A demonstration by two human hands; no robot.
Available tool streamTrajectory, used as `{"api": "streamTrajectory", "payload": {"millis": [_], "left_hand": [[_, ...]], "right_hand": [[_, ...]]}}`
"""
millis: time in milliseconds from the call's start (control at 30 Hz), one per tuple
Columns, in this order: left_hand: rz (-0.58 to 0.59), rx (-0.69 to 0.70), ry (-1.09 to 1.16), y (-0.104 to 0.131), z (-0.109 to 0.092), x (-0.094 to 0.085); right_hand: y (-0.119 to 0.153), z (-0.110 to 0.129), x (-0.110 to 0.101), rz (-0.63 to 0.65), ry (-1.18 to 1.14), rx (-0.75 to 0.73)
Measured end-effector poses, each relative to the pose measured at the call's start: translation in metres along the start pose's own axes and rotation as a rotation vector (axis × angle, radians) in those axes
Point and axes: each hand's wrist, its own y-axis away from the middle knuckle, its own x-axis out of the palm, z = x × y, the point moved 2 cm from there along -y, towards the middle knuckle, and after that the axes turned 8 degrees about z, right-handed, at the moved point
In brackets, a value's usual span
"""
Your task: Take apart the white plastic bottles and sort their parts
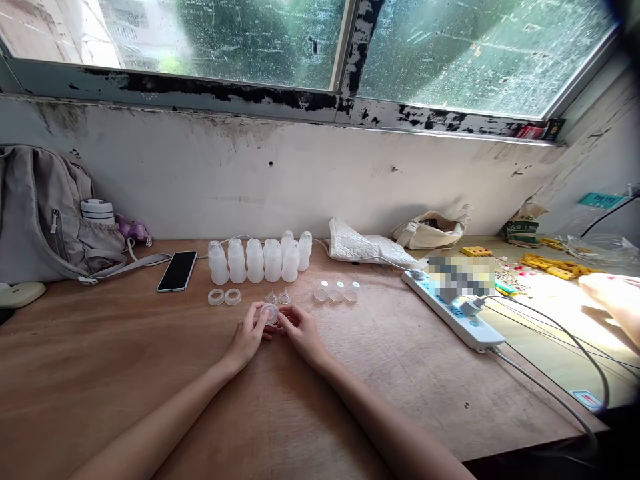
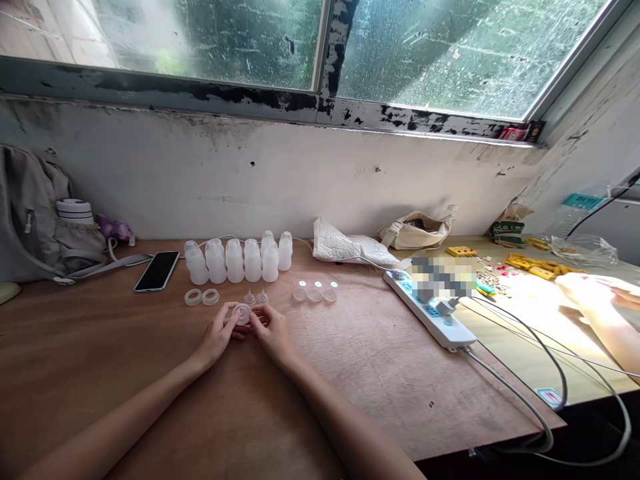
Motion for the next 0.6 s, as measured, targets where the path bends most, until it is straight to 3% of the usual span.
{"api": "streamTrajectory", "payload": {"millis": [200, 367, 600], "left_hand": [[-0.031, 0.065, -0.239, 0.003, -0.0061, -0.001], [0.021, 0.06, -0.272, 0.0021, -0.0068, -0.0007], [0.053, 0.033, -0.181, 0.0021, -0.0045, 0.0001]], "right_hand": [[0.0023, 0.0078, -0.0028, -0.043, 0.148, -0.057], [0.0015, 0.0054, -0.0032, -0.018, 0.223, -0.104], [0.0023, 0.0057, 0.0007, 0.014, 0.241, -0.058]]}}
